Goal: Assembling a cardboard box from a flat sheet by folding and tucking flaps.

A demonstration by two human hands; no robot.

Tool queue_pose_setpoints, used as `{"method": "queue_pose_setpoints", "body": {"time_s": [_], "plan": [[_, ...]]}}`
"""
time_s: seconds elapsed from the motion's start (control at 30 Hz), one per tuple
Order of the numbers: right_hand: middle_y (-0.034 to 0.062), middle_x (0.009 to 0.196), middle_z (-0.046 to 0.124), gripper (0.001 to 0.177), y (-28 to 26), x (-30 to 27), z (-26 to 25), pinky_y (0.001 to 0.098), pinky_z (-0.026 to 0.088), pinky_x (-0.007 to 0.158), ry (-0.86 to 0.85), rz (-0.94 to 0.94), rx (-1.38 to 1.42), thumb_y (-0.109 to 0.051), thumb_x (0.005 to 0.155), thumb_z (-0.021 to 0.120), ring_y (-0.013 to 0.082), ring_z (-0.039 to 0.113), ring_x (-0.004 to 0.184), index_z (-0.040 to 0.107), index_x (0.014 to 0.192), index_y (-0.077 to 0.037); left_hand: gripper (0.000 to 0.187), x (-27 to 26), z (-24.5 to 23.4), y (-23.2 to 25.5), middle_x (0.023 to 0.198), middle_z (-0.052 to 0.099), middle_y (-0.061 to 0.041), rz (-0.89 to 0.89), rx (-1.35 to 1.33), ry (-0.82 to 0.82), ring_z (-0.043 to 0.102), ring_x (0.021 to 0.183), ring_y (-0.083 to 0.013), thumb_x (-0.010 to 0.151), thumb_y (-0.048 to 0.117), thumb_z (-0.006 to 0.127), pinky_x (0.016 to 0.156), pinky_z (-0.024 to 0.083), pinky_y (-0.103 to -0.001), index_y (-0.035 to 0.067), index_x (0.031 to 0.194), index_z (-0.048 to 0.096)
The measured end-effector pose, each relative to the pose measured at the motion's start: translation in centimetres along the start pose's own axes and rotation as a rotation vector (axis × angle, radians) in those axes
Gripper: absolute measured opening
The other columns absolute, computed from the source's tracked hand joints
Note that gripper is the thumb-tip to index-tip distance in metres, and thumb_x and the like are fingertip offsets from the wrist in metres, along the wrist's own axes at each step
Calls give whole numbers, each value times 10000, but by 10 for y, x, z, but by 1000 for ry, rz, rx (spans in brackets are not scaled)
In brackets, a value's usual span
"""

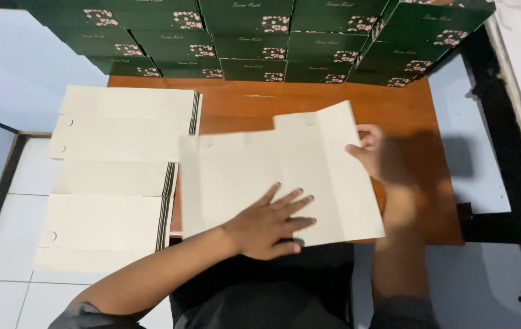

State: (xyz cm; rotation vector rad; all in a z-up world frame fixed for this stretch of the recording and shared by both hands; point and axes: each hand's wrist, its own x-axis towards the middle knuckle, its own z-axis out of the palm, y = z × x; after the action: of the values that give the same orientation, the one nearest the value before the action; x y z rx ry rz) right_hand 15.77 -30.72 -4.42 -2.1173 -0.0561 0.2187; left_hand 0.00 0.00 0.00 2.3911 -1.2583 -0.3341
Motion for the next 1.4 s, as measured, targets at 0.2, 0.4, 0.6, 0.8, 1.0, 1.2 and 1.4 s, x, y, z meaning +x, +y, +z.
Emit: {"method": "queue_pose_setpoints", "body": {"time_s": [0.2, 0.4, 0.6, 0.8, 1.0, 1.2, 1.4], "plan": [[121, 959, 722, 521, -45, -32, -51, 384, 562, 698, 203, 80, -171, -231, 880, 800, 265, 695, 888, 654, 1357, -81, 633, -9, -9, -54, 1628, 328, -234, -245, 228, 174, 285, 1509, -453, 1016, 554, 363, 1156, 181, -721, 183, 1516, 476], [119, 1206, 654, 274, 13, -30, -37, 377, 440, 1014, 382, 220, -1, -409, 1002, 657, 297, 568, 1221, 739, 1216, -259, 657, 8, -45, -49, 1616, 308, -124, -422, 258, -134, 268, 1519, -363, 953, 574, 519, 1150, 272, -672, 292, 1534, 397], [136, 1473, 591, 433, -18, -48, 8, 538, 413, 1111, 128, -322, -437, -205, 959, 644, 387, 539, 1332, 640, 1390, -169, 689, 1, -68, -56, 1636, 261, -87, -522, 201, -262, 219, 1543, -324, 940, 560, 579, 1135, 288, -688, 322, 1549, 364], [47, 1617, 453, 495, -30, -55, 54, 779, 240, 1105, 138, -410, -899, -391, 1049, 548, 359, 388, 1481, 528, 1517, -233, 609, 2, -60, -69, 1508, 480, -87, -506, 308, -93, 509, 1370, -336, 902, 540, 630, 1116, 333, -620, 275, 1443, 540], [20, 1667, 371, 607, -15, -54, 61, 787, 249, 1097, 217, -448, -910, -431, 1031, 564, 366, 401, 1463, 457, 1554, -142, 502, 106, -36, -74, 1556, 461, -128, -314, 228, 174, 444, 1445, -364, 994, 443, 488, 1144, 296, -628, 201, 1424, 579], [19, 1676, 343, 660, -5, -47, 58, 783, 222, 1118, 162, -381, -886, -461, 1030, 548, 349, 367, 1490, 394, 1588, -146, 603, 132, -32, -76, 1713, 218, -77, -426, 197, 53, 151, 1589, -266, 1080, 432, 199, 1264, 45, -574, 194, 1628, 284], [-49, 1400, 646, 377, 19, 2, 16, 539, 418, 1019, 141, -380, -699, -342, 1044, 463, 269, 599, 1281, 625, 1381, -298, 632, 133, -37, -74, 1728, 164, -59, -449, 218, -15, 93, 1597, -243, 1073, 459, 123, 1270, -12, -552, 215, 1648, 217]]}}
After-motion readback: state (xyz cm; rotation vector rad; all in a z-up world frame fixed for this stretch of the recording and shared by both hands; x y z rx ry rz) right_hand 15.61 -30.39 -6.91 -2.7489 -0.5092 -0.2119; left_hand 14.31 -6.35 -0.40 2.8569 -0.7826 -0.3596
